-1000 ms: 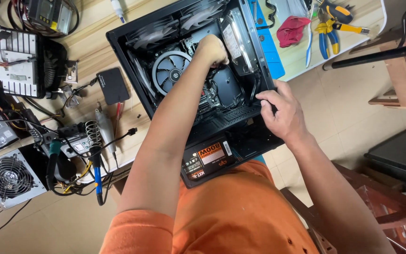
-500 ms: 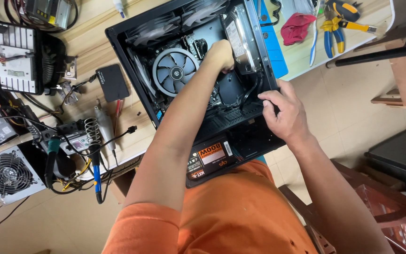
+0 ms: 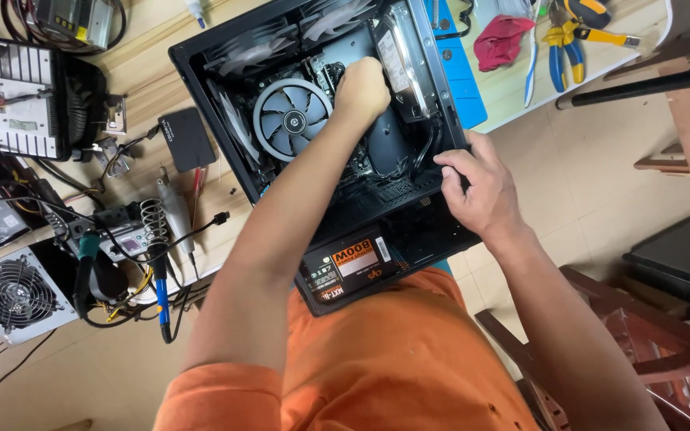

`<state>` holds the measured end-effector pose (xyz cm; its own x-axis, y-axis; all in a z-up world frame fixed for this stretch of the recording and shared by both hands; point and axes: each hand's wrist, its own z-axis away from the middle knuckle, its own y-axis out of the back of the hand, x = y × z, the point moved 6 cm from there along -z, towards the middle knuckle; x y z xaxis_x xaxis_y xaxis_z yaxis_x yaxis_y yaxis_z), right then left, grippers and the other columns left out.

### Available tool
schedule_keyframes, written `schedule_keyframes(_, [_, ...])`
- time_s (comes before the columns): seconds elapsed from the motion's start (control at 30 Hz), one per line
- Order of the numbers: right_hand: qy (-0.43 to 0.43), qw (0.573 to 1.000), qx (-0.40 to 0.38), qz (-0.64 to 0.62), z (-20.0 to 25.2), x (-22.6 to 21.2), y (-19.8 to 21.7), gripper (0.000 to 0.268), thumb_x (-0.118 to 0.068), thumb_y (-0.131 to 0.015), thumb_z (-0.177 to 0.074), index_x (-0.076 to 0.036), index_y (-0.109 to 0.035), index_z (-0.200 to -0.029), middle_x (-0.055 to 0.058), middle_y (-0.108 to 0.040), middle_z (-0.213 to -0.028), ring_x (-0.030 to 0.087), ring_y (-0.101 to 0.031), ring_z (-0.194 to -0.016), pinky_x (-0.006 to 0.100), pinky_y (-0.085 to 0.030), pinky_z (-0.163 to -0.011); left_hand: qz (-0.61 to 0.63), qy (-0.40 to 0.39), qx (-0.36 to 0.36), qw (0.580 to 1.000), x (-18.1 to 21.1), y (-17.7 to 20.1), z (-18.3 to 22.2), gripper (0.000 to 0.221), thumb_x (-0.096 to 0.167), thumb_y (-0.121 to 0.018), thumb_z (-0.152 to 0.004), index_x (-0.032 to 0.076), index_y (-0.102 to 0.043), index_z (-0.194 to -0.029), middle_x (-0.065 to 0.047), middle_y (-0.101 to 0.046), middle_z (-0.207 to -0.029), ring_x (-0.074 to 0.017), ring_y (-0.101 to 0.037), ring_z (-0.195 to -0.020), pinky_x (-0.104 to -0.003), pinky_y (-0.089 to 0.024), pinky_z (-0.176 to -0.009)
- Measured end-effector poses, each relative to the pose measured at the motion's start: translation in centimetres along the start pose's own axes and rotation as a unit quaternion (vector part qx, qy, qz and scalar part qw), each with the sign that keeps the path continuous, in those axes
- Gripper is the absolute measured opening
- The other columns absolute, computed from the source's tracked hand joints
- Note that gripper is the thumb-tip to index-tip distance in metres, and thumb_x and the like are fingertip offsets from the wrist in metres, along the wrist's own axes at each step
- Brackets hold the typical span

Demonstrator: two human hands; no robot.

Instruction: Organizing and connecting internal power and data cables inside a desktop computer case.

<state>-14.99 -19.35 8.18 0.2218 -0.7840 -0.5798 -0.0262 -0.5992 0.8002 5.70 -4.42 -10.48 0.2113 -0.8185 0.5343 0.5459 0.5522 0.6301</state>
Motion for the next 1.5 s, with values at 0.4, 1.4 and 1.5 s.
schedule_keyframes(0.4, [-0.031, 0.999, 0.019, 0.020, 1.0, 2.4, -1.2, 0.022, -0.028, -0.062, -0.109, -0.030, -0.077, -0.124, 0.007, -0.064, -0.142, 0.039, -0.075, -0.103, 0.050, -0.063, -0.085, 0.055, -0.161, -0.220, 0.961, 0.8, -1.8, 14.7, 0.022, 0.033, -0.078, -0.093, 0.017, -0.087, -0.105, -0.014, -0.085, -0.106, -0.0411, -0.079, -0.119, -0.055, -0.062, -0.103])
schedule_keyframes(1.4, [0.178, 0.951, 0.137, 0.213, 2.4, -1.8, 0.3, 0.019, -0.030, -0.069, -0.105, -0.023, -0.084, -0.113, 0.008, -0.072, -0.131, 0.030, -0.069, -0.103, 0.044, -0.055, -0.088, -0.090, -0.188, -0.241, 0.948, 1.8, 2.2, 17.3, 0.030, 0.015, -0.062, -0.096, 0.014, -0.088, -0.111, -0.018, -0.085, -0.110, -0.0413, -0.078, -0.118, -0.054, -0.062, -0.105])
schedule_keyframes(1.5, [0.187, 0.972, 0.095, 0.109, -0.3, -6.9, 0.0, 0.026, -0.024, -0.060, -0.106, -0.018, -0.084, -0.116, 0.007, -0.074, -0.133, 0.028, -0.074, -0.109, 0.040, -0.060, -0.093, -0.037, -0.172, -0.044, 0.984, -0.2, 6.6, 13.1, 0.017, 0.018, -0.066, -0.093, 0.017, -0.082, -0.089, -0.012, -0.078, -0.082, -0.0398, -0.080, -0.091, -0.053, -0.066, -0.082])
